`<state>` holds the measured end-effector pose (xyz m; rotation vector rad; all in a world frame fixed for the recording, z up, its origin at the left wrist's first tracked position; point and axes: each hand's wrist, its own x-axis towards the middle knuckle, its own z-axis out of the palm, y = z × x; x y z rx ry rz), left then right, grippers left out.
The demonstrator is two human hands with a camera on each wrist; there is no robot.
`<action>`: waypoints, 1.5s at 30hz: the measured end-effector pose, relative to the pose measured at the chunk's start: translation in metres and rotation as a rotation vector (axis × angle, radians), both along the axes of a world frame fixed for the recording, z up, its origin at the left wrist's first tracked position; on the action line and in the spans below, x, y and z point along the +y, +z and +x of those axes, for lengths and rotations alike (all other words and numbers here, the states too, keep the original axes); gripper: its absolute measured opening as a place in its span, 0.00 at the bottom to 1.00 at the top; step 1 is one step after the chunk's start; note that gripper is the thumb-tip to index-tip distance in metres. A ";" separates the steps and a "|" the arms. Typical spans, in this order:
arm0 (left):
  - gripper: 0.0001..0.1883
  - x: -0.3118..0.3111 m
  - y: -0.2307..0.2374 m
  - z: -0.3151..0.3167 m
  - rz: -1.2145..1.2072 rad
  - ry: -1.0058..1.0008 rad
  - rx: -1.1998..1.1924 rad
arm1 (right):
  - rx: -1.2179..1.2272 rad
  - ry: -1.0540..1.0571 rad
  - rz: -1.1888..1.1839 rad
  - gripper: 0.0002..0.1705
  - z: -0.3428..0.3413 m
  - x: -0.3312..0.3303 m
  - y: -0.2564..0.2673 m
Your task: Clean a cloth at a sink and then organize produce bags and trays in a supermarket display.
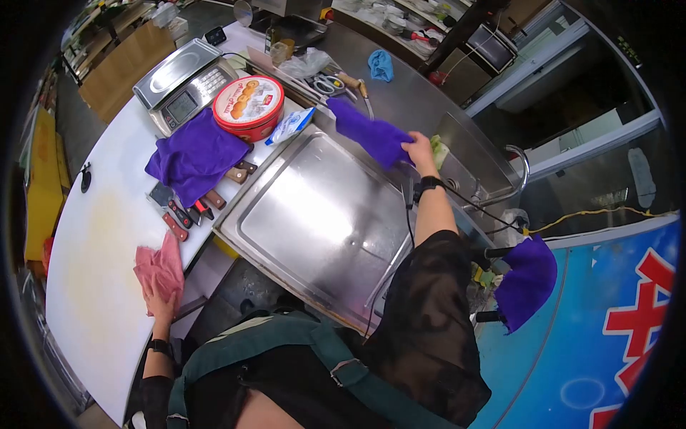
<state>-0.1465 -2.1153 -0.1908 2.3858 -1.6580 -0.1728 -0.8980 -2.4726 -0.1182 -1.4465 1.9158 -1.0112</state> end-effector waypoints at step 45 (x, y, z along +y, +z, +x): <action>0.21 0.029 0.114 -0.604 1.442 -0.474 1.925 | 0.912 -0.040 0.228 0.40 -0.221 0.484 0.006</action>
